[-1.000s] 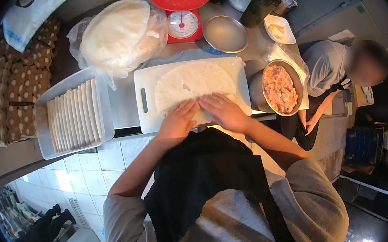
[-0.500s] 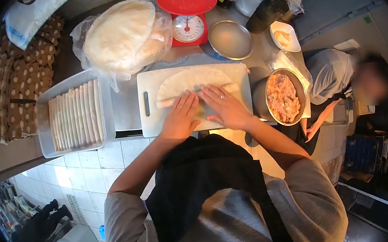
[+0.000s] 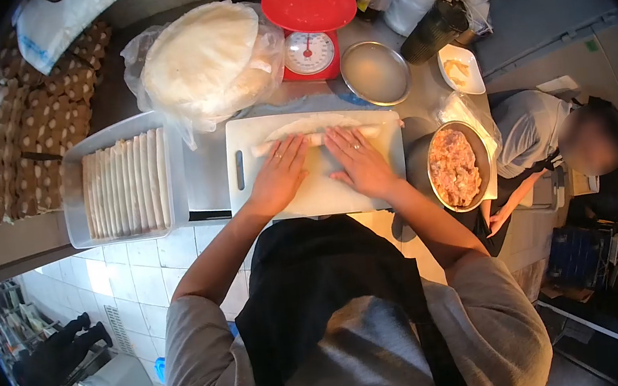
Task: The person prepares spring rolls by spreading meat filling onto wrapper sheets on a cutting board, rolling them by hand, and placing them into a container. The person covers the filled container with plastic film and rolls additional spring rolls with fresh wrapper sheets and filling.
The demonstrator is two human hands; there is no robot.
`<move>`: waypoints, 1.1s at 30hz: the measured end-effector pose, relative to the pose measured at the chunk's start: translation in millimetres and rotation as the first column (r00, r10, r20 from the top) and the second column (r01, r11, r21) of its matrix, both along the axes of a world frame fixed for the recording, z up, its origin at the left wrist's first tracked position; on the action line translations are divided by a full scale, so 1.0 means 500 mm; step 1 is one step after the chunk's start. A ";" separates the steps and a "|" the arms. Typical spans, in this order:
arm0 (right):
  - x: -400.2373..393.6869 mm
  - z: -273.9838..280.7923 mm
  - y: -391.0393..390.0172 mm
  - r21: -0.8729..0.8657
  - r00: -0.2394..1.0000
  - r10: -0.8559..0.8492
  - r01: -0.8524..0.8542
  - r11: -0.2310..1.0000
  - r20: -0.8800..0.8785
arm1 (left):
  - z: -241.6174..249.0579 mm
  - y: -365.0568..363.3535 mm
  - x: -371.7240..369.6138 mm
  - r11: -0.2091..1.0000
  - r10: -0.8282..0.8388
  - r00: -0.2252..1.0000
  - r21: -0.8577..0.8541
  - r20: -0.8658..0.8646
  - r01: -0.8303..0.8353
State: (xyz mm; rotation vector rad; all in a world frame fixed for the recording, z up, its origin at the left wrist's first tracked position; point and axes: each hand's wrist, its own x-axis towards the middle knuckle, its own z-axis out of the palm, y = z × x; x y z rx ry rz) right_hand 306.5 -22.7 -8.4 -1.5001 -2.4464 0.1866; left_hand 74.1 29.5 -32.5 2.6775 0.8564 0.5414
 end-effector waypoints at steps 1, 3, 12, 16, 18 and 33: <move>0.001 -0.004 0.011 0.025 1.000 -0.004 0.004 1.000 -0.010 | -0.002 0.013 0.006 1.000 0.024 1.000 -0.004 -0.012 -0.024; 0.006 -0.010 0.060 0.093 0.999 -0.038 0.037 0.995 0.013 | 0.003 0.060 0.030 0.997 0.074 0.997 -0.008 -0.031 -0.074; -0.020 -0.030 0.119 0.114 0.993 -0.058 0.070 0.991 -0.103 | 0.010 0.107 0.046 0.992 0.126 0.962 -0.023 0.243 -0.124; -0.015 -0.040 0.110 0.150 0.999 -0.026 0.032 0.988 -0.044 | 0.023 0.089 0.045 0.989 0.133 0.971 -0.085 0.198 -0.119; -0.017 -0.045 0.063 0.085 0.997 -0.010 0.016 0.996 -0.072 | 0.036 0.050 0.031 0.990 0.104 0.984 -0.106 0.147 -0.089; 0.038 0.062 0.078 0.151 0.869 -0.419 0.466 0.872 -0.263 | 0.005 -0.029 -0.052 0.981 0.187 0.955 0.011 0.230 -0.195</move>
